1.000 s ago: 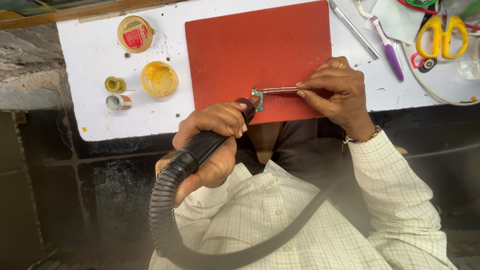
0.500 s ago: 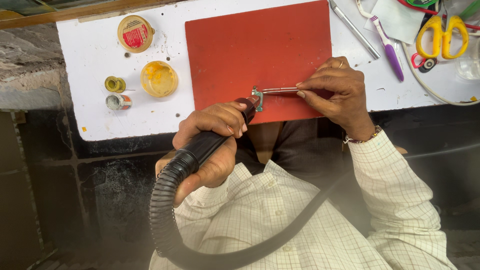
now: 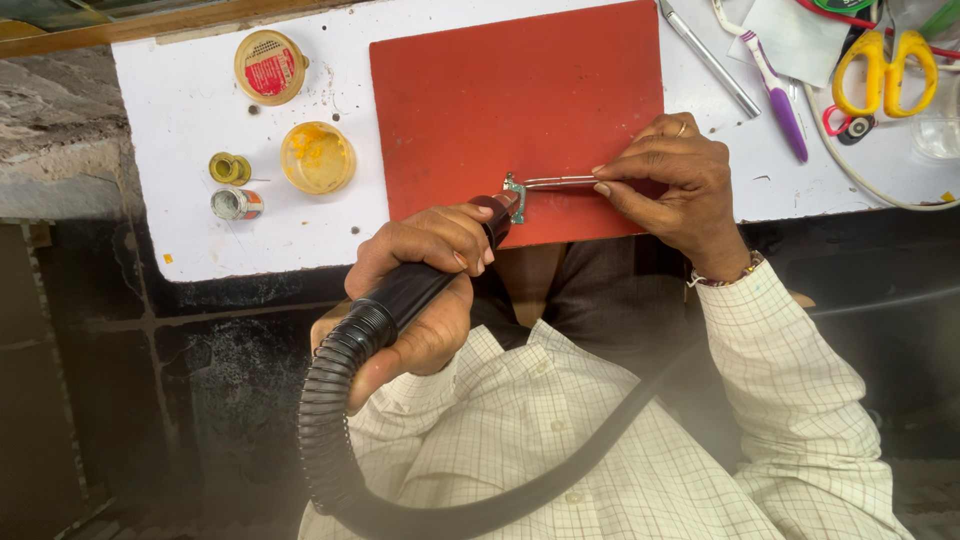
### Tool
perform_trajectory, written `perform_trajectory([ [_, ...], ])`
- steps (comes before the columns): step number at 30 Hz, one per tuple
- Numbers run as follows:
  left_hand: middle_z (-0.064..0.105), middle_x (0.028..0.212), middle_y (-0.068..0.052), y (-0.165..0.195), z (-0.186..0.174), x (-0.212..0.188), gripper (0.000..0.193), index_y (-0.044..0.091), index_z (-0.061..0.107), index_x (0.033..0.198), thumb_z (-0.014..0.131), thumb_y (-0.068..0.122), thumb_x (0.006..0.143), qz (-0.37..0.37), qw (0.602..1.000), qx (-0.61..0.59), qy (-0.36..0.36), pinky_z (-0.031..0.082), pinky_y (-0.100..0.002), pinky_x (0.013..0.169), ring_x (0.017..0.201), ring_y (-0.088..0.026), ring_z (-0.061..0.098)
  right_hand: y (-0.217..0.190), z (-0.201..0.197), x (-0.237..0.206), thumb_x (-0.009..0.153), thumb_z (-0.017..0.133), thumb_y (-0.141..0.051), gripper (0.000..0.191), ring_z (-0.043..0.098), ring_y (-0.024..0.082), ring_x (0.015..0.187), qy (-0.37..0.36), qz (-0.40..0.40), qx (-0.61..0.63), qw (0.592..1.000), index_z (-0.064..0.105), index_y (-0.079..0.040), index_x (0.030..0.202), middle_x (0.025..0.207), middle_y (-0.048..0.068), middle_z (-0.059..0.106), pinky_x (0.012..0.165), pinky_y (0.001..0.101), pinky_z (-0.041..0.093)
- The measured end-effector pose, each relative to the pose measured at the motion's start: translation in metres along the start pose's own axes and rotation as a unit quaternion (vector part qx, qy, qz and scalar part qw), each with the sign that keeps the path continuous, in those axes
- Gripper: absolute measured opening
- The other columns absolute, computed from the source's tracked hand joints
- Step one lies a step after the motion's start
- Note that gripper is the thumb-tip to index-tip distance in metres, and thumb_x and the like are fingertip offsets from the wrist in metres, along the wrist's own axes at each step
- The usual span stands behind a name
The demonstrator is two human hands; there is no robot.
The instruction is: The person holds a hot air gun in one hand and tweezers in the other, directing heated air at a small green circuit board on a red mat while manipulating components on the board with the tweezers. They reposition the board and tools repeatedly, then set the board down and handle it by hand at the end.
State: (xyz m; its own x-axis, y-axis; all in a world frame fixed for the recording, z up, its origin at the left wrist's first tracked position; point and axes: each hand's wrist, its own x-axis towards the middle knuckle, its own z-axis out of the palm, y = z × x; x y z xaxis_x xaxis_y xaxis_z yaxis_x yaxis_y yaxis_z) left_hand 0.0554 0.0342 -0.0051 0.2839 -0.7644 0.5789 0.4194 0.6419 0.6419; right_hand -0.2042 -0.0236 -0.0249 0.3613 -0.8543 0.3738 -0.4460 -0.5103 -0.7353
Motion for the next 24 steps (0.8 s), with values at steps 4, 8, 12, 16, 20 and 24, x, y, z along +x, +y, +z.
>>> perform_trajectory([
  [4, 0.057, 0.064, -0.017, 0.0007, -0.0003, 0.0000, 0.105, -0.002, 0.056, 0.086, 0.035, 0.099, 0.068, -0.003, 1.000, -0.003, -0.003, 0.058, -0.046, 0.064, 0.051, -0.029, 0.060, -0.0009, -0.0002, -0.0001, 0.088, 0.087, -0.011, 0.011, 0.063, 0.013, 0.086, 0.000, 0.000, -0.002, 1.000, 0.078, -0.014, 0.095, 0.085, 0.001, 0.075, 0.095, 0.0311, 0.044],
  [8, 0.057, 0.065, -0.017, 0.0012, 0.0000, -0.0006, 0.104, -0.002, 0.056, 0.086, 0.036, 0.098, 0.069, -0.006, 1.000, -0.003, -0.004, 0.058, -0.046, 0.064, 0.052, -0.030, 0.060, -0.0010, -0.0001, 0.0005, 0.088, 0.086, -0.012, 0.011, 0.063, 0.013, 0.085, 0.002, -0.001, -0.004, 1.000, 0.078, -0.013, 0.095, 0.085, 0.001, 0.075, 0.094, 0.0310, 0.044],
  [12, 0.057, 0.064, -0.016, -0.0005, -0.0004, -0.0014, 0.104, -0.003, 0.056, 0.086, 0.036, 0.098, 0.069, 0.004, 1.000, -0.008, 0.001, 0.058, -0.046, 0.062, 0.051, -0.029, 0.060, -0.0010, -0.0004, 0.0006, 0.089, 0.086, -0.011, 0.010, 0.064, 0.012, 0.083, 0.003, -0.001, -0.001, 1.000, 0.078, -0.013, 0.095, 0.085, 0.001, 0.075, 0.096, 0.0313, 0.044],
  [16, 0.057, 0.065, -0.016, -0.0020, -0.0018, -0.0022, 0.104, -0.003, 0.056, 0.086, 0.036, 0.098, 0.070, 0.009, 1.000, -0.010, 0.000, 0.058, -0.047, 0.062, 0.052, -0.030, 0.061, -0.0003, -0.0007, -0.0005, 0.089, 0.086, -0.010, 0.009, 0.065, 0.012, 0.081, 0.005, -0.006, -0.004, 1.000, 0.078, -0.012, 0.094, 0.085, 0.002, 0.075, 0.094, 0.0315, 0.045],
  [20, 0.057, 0.065, -0.016, -0.0026, -0.0009, -0.0009, 0.102, -0.003, 0.056, 0.086, 0.036, 0.095, 0.068, 0.010, 1.000, -0.017, -0.002, 0.057, -0.047, 0.062, 0.055, -0.031, 0.061, -0.0003, -0.0020, -0.0011, 0.090, 0.086, -0.009, 0.009, 0.066, 0.012, 0.081, 0.019, -0.008, -0.005, 1.000, 0.078, -0.011, 0.094, 0.085, 0.003, 0.075, 0.092, 0.0302, 0.045],
  [24, 0.057, 0.065, -0.015, -0.0047, 0.0002, 0.0015, 0.100, -0.002, 0.057, 0.084, 0.036, 0.094, 0.067, 0.018, 1.000, -0.024, -0.001, 0.059, -0.044, 0.059, 0.056, -0.031, 0.061, -0.0041, -0.0029, -0.0035, 0.089, 0.085, -0.006, 0.010, 0.064, 0.013, 0.079, 0.048, 0.005, 0.020, 0.999, 0.078, -0.010, 0.095, 0.086, 0.004, 0.074, 0.088, 0.0275, 0.045],
])
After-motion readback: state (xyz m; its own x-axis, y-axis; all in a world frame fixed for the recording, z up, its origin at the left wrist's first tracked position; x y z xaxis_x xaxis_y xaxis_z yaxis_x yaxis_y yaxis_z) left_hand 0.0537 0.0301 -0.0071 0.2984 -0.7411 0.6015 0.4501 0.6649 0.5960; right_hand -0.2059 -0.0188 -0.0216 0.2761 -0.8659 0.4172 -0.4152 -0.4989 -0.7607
